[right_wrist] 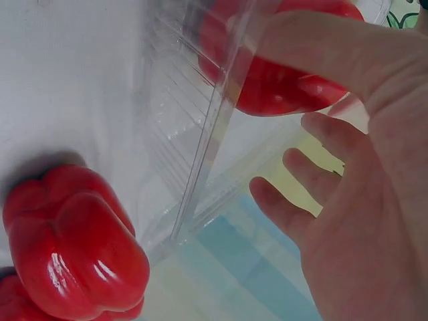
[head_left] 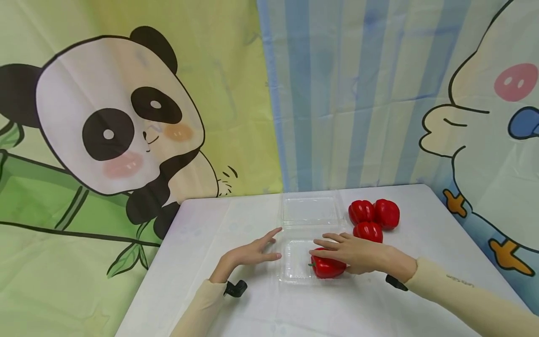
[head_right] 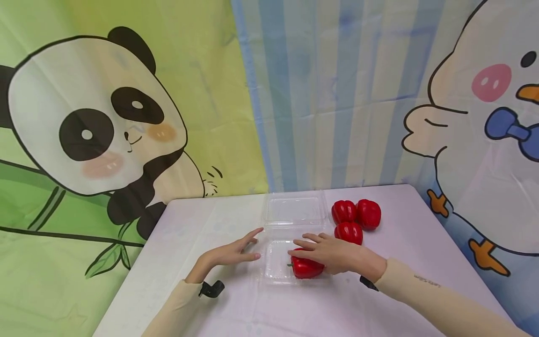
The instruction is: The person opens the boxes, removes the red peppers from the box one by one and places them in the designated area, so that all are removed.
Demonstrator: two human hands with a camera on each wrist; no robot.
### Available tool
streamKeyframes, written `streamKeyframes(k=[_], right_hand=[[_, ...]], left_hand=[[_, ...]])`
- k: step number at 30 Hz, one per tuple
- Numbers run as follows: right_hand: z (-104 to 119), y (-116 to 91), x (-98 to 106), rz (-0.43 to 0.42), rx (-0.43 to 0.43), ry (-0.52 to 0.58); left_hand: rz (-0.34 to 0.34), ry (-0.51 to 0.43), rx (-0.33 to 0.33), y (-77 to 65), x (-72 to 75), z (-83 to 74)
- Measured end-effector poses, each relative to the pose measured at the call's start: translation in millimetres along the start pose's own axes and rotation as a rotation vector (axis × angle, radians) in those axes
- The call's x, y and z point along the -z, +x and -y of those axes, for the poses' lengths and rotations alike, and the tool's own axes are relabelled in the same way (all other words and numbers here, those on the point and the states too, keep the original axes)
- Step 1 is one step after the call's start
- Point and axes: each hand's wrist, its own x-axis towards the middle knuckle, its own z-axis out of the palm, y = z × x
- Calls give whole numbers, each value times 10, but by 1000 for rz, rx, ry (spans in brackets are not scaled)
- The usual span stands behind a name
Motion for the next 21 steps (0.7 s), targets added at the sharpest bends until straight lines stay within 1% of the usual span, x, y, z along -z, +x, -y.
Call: streamKeyframes(k=[5, 14, 21], right_hand=[[17, 16, -8, -4, -18, 32], [-1, 3, -50, -68, -22, 108], [-26, -13, -63, -65, -55, 165]], left_hand=[[-7, 15, -1, 4, -9, 1], [-7, 21, -6, -8, -4, -6], [-6, 22, -10, -11, -6, 0]])
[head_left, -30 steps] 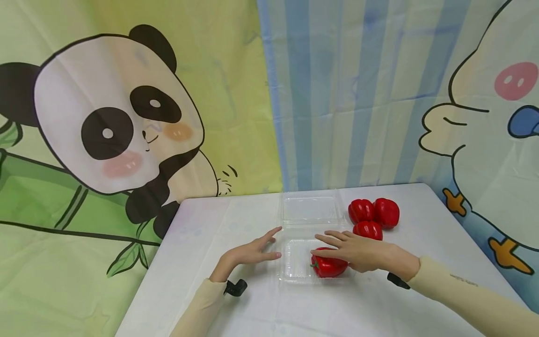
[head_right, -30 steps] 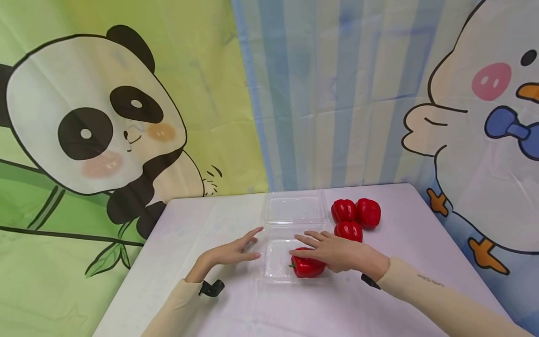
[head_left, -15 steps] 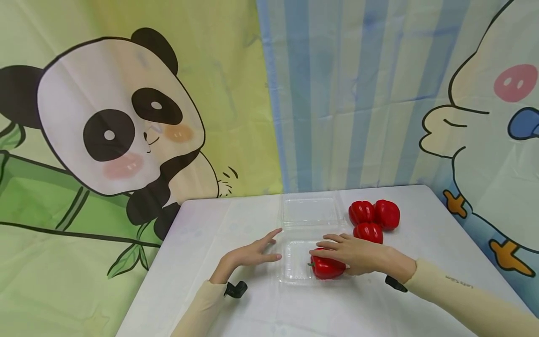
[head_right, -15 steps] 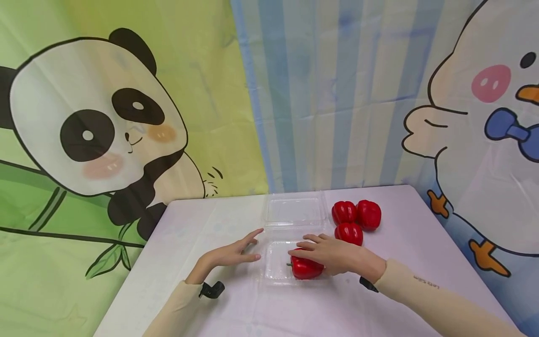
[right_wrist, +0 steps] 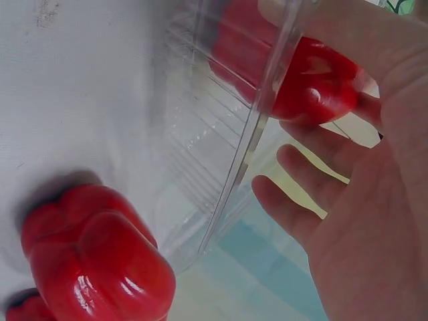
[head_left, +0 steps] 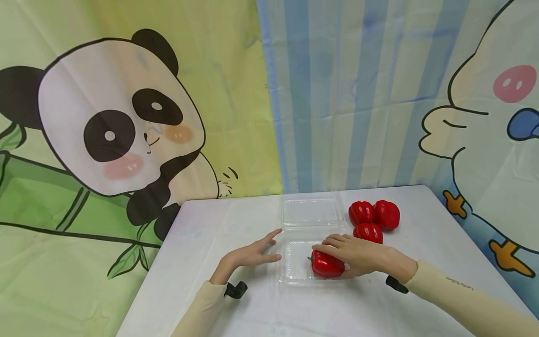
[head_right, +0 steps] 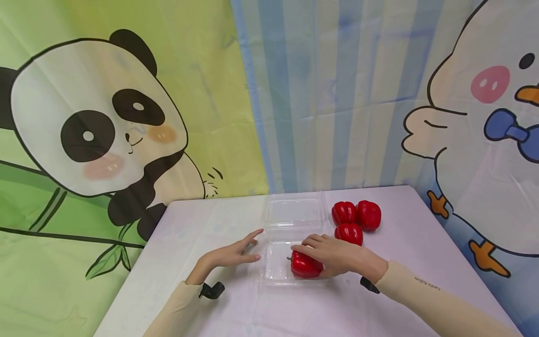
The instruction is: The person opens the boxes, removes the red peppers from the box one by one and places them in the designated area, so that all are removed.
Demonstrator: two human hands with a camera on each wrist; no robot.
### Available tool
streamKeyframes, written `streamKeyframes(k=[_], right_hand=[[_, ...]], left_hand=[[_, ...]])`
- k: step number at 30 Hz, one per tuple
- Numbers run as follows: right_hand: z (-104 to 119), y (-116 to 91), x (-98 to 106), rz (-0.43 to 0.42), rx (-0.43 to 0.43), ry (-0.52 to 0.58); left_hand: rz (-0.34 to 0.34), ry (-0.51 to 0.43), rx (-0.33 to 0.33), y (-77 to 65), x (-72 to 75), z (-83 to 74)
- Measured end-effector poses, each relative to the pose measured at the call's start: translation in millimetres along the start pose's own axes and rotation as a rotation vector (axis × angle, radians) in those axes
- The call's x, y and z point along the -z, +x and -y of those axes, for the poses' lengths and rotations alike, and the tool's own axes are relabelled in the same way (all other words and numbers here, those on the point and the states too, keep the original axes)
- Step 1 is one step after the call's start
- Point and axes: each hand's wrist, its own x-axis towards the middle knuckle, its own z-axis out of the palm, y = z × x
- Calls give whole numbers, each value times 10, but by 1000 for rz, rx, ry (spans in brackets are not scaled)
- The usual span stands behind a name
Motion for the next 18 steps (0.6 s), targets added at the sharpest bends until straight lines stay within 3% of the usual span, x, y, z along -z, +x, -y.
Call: streamKeyframes(k=[18], right_hand=[[-2, -14, 52, 0, -56, 59]], left_hand=[[-3, 8, -3, -5, -4, -8]])
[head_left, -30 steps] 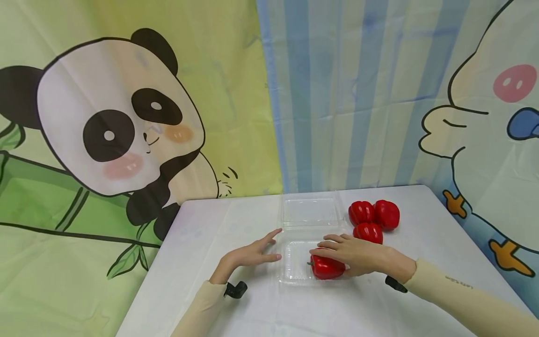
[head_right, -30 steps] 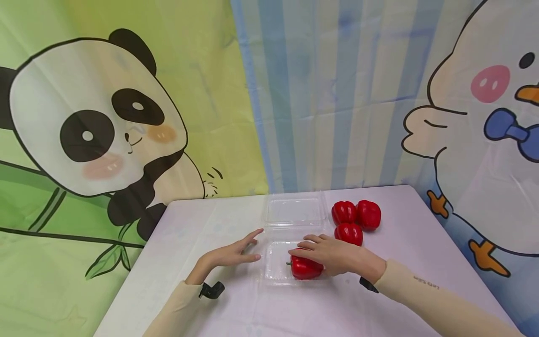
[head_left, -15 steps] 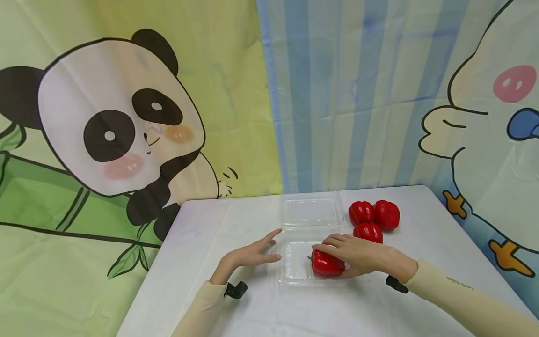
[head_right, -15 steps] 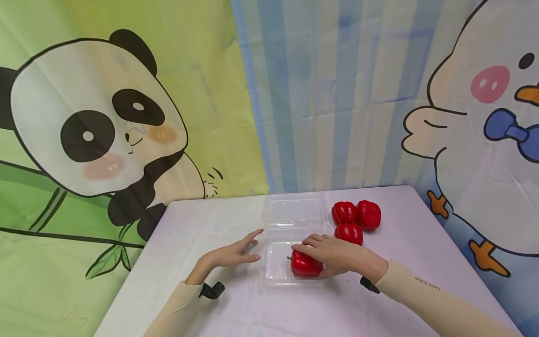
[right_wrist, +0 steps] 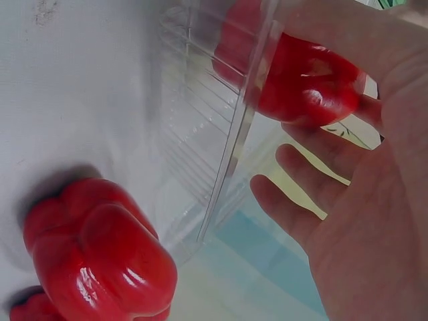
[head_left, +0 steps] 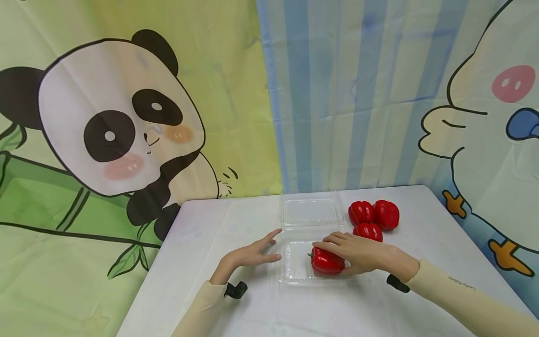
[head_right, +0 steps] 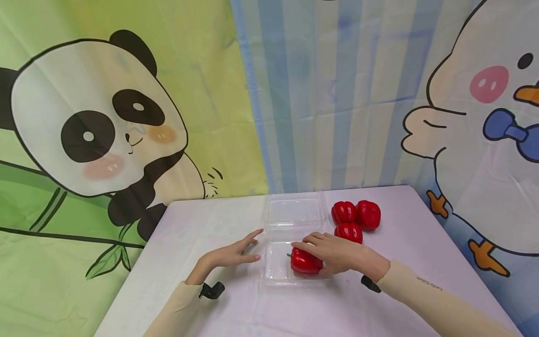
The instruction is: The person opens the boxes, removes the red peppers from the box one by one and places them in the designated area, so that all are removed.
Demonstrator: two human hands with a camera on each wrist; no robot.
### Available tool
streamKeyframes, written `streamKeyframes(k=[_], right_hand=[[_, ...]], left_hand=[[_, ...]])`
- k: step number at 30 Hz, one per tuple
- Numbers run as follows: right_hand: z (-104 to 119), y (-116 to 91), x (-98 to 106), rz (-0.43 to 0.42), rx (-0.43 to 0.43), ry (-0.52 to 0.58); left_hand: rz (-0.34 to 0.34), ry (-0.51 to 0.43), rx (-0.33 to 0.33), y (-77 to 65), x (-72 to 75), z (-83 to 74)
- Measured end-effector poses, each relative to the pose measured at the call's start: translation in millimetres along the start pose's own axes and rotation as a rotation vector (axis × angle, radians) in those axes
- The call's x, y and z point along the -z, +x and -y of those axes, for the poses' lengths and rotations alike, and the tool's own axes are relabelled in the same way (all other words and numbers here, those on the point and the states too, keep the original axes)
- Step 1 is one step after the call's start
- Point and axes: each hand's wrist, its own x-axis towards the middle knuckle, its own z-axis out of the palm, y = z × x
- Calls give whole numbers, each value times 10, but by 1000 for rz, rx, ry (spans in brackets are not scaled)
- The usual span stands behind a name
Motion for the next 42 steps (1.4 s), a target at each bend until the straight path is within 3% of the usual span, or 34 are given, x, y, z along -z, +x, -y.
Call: streamKeyframes(k=[19, 36, 42], right_hand=[[-42, -65, 75, -20, -19, 28], [-66, -264, 141, -105, -23, 11], [-105, -344, 172, -139, -62, 26]], left_hand=[[1, -7, -8, 17, 22, 22], [13, -19, -15, 17, 14, 35], [11, -7, -20, 9, 24, 6]])
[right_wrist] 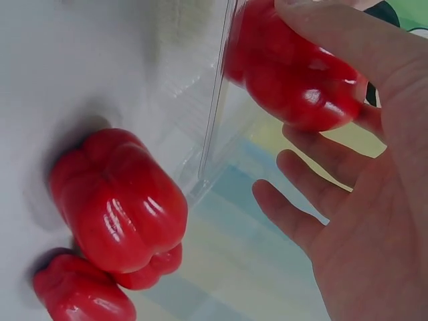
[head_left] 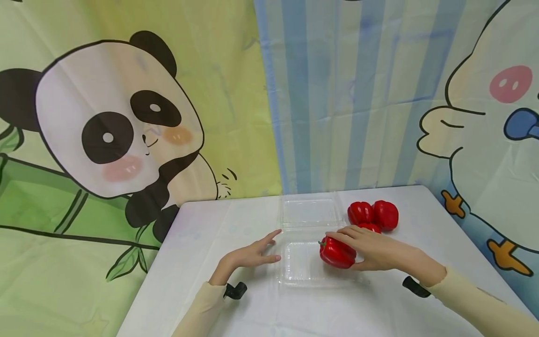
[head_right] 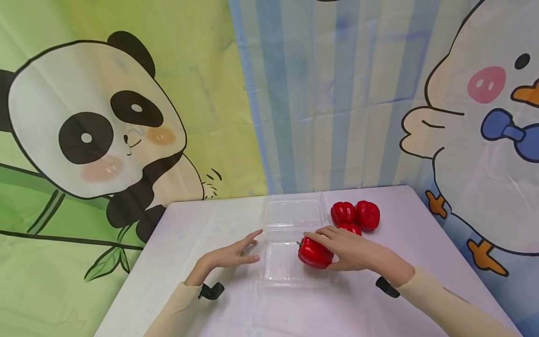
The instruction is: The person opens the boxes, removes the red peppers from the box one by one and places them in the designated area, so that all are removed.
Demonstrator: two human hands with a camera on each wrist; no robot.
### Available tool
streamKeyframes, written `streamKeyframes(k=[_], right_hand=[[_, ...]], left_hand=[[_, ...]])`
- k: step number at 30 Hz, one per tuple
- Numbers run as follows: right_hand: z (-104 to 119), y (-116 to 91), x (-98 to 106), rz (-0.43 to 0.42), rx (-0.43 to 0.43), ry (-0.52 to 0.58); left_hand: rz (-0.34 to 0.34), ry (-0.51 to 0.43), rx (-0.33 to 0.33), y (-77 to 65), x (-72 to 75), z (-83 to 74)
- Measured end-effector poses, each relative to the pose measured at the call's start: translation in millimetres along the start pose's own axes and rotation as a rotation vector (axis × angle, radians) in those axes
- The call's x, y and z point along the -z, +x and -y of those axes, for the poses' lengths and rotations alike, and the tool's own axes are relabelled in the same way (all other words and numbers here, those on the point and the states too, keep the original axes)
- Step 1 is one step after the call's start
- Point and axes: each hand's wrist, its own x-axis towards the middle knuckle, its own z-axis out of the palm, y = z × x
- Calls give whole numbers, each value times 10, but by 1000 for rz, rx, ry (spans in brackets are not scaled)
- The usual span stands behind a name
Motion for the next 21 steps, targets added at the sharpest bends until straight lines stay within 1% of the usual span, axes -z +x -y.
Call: streamKeyframes(k=[5, 8, 15, 21], right_hand=[[-12, -61, 33, -11, -31, 49], [-7, -91, 53, -23, -25, 68], [-19, -145, 95, -99, -9, 42], [-58, -225, 124, -141, -65, 75]], left_hand=[[2, 6, 1, 2, -5, 0], [2, 5, 4, 13, -5, 11], [1, 11, 3, 17, -3, 16], [-1, 21, 2, 7, -2, -3]])
